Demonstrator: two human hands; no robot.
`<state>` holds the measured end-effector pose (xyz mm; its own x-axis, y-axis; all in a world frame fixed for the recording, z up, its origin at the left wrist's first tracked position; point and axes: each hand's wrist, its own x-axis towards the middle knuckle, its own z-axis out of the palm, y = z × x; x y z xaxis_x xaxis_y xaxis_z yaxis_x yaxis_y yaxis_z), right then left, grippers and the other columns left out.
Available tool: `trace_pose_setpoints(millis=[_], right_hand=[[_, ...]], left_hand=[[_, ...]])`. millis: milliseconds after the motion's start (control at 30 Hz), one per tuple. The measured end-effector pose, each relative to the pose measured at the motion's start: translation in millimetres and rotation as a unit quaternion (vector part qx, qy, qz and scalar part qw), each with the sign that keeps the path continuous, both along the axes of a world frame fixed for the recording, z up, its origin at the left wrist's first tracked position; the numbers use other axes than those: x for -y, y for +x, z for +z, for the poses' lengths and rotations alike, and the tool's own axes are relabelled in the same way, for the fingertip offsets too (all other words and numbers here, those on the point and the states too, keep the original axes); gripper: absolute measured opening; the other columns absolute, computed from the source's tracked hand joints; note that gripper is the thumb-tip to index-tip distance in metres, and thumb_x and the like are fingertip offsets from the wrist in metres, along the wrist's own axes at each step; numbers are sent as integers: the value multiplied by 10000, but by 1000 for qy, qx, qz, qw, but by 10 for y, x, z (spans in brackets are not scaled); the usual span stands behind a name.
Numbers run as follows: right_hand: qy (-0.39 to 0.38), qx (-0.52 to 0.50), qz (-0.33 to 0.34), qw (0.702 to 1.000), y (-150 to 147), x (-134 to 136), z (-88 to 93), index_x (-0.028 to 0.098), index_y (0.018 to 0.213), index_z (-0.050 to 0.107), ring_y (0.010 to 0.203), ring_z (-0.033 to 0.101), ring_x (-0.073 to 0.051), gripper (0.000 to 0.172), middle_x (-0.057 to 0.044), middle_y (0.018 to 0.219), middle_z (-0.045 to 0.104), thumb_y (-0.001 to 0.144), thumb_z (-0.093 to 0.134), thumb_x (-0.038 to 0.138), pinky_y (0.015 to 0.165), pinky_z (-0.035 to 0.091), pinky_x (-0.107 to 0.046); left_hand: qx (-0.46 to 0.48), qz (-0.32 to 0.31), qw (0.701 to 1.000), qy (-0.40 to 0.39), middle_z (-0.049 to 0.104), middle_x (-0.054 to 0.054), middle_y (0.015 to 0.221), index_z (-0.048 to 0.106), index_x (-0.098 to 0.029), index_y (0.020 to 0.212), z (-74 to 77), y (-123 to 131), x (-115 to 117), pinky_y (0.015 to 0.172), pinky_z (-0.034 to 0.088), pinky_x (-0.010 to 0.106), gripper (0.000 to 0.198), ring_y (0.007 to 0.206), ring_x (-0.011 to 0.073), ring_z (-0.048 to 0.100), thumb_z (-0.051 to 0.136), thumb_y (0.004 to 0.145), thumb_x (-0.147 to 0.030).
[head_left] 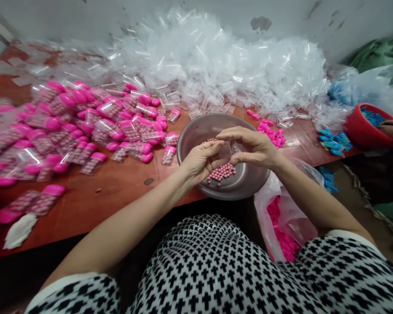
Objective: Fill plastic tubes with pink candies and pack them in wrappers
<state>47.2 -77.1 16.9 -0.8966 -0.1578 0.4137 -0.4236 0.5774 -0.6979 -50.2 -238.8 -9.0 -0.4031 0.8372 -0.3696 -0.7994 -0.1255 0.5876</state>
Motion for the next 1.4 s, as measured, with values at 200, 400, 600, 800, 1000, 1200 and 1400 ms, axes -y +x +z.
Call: trace_pose_setpoints(millis=[200,400,600,800,1000,1200,1400], right_hand=[[-68,96,-76,990,48,231,56,277,1368,522,1234,564,-247,652,-80,1279,620,800,717,529,1017,489,-405],[-40,91,-180,979,7,185,-64,251,1282,529,1058,630,-205,512,-61,1127,637,834,688,441,910,521,-345],[521,253,-128,805,77,-289,-366,94,1153,640,1022,610,-292,305,-201,1110,637,882,509,141,856,444,-404],[636,282,-27,718,-33,-175,-687,64,1108,579,910,617,-264,300,-208,1020,666,975,314,111,779,403,-367],[466,217,85,853,-363,319,-937,115,1037,543,903,601,-209,234,-144,998,666,973,319,104,837,456,-358],[114,251,37,961,-412,450,-867,143,1110,531,913,615,-198,376,-107,1077,640,746,626,152,791,532,-348],[-240,226,-86,940,-162,206,-458,226,1161,538,1019,629,-142,521,-42,1149,627,696,770,191,874,548,-281]], left_hand=[[-5,5,1000,26,704,16,781,671,-121,829,-37,37,27,847,619,306,173,681,100,699,537,933,-82],[-214,-19,976,22,726,80,985,685,-147,1011,-203,-115,97,796,618,355,209,841,187,725,722,834,-253],[-511,49,858,-9,742,75,1070,725,-188,1109,-382,-272,322,862,577,345,304,959,217,692,672,846,-331],[-415,80,906,39,741,71,960,720,-142,1031,-380,-273,314,752,601,302,317,800,170,707,674,842,-393],[-346,120,929,58,738,76,986,693,-139,998,-353,-269,288,731,613,301,352,799,176,723,731,798,-426],[-361,140,921,41,737,76,1067,691,-170,1047,-406,-269,286,857,592,330,309,912,184,717,713,822,-381],[-445,120,888,9,672,118,1279,665,-175,1204,-435,-314,246,1037,493,421,406,1156,247,646,692,809,-268]])
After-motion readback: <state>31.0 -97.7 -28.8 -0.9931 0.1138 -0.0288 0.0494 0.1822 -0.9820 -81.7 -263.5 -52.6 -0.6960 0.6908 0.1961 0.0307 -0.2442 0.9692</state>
